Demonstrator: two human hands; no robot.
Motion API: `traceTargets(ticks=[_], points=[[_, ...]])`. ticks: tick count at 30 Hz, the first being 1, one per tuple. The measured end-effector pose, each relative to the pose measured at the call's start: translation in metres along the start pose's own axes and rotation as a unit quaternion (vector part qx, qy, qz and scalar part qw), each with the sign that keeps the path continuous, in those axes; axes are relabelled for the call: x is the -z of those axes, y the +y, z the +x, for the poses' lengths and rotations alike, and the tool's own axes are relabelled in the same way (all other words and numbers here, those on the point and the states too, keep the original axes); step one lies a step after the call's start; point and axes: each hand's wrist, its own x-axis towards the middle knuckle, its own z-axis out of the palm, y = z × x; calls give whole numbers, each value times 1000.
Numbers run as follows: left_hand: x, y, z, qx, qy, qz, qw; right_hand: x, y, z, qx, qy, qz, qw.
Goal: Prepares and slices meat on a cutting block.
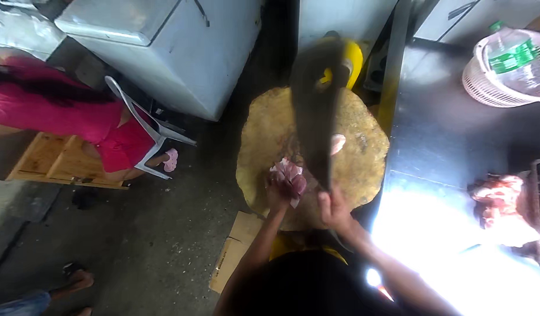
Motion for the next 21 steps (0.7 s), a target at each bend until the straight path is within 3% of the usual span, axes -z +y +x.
traceTargets(ticks=[1, 3, 5, 10, 14, 21], points=[[0, 3, 0, 20, -7, 9, 1000, -8, 17, -19, -84, -73, -75, 991], [-6, 6, -3, 46, 1, 2, 999, -18, 40, -36, -308, -277, -142, 899], [-13, 15, -6, 52, 7, -6, 999, -20, 48, -31, -385, -321, -131, 855], [-39, 32, -5, 29, 37, 82, 996, -13, 50, -25, -399, -308, -64, 862], [-25, 23, 6, 61, 21, 60, 996, 6, 50, -8, -433, -287, 30, 854], [-9, 6, 2, 67, 51, 1, 996, 9, 21, -7, -351, -220, -23, 910]])
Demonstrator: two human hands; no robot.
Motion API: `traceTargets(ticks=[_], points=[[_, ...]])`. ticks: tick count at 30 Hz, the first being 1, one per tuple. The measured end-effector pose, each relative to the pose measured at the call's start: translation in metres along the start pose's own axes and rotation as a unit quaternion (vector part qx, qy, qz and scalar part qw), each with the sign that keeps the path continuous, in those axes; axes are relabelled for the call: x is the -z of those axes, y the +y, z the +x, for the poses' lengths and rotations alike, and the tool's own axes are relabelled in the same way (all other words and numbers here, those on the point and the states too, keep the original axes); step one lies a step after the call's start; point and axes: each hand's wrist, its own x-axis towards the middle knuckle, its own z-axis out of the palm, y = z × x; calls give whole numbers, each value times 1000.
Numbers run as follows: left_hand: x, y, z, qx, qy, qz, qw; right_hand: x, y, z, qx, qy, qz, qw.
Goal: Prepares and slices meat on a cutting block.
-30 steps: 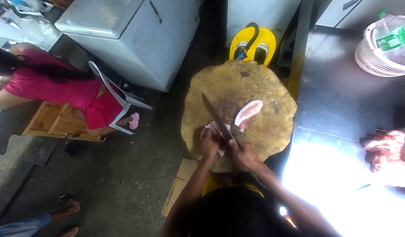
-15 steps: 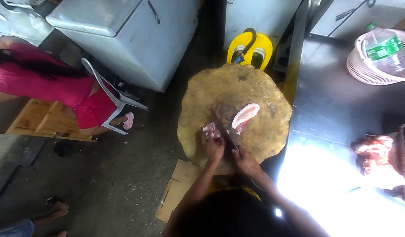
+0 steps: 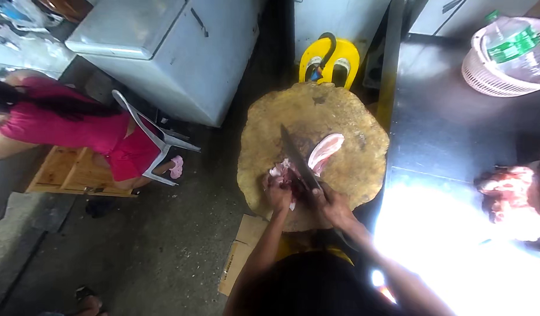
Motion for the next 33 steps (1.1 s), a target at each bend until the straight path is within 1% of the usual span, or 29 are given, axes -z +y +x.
traceTargets(ticks=[3, 6, 7, 9, 11, 13, 15, 17, 18, 20, 22, 25, 27, 29, 31, 33], points=[[-3, -2, 0, -7, 3, -18, 1000, -10, -15, 2, 23, 22, -5, 999], [-2, -4, -5, 2, 7, -28, 1000, -32, -16, 28, -4, -11, -51, 999], [-1, -4, -8, 17, 11, -28, 999, -38, -15, 40, -26, -35, -58, 997], [-3, -3, -14, 56, 17, -11, 998, -40, -8, 53, -32, -38, -38, 998], [-10, 10, -21, 67, 9, 17, 998, -29, 3, 47, -17, -8, -7, 1000], [-22, 35, -31, 46, -7, 39, 998, -17, 22, 24, 2, 47, 1, 999], [-46, 55, -33, 13, 2, 71, 997, -10, 48, -2, 12, 103, -17, 994], [-64, 60, -28, -23, 14, 106, 994, -13, 83, -24, -13, 153, -60, 986], [-65, 59, -22, -38, 8, 123, 992, -17, 101, -30, -31, 175, -74, 981], [-52, 57, -8, -53, -33, 146, 987, -25, 128, -31, -49, 219, -58, 973], [-30, 57, 14, -50, -78, 131, 987, -30, 138, -29, -48, 245, -18, 968], [13, 73, 51, -32, -170, 9, 985, -29, 134, -29, -56, 247, 24, 967], [48, 99, 68, 1, -253, -74, 965, -25, 130, -30, -66, 234, 32, 970], [79, 116, 72, 3, -314, -113, 943, -22, 127, -32, -71, 220, 41, 972], [95, 110, 71, -25, -352, -111, 929, -19, 126, -33, -72, 206, 45, 975], [94, 80, 68, -79, -376, -62, 921, -18, 126, -33, -69, 199, 38, 977]])
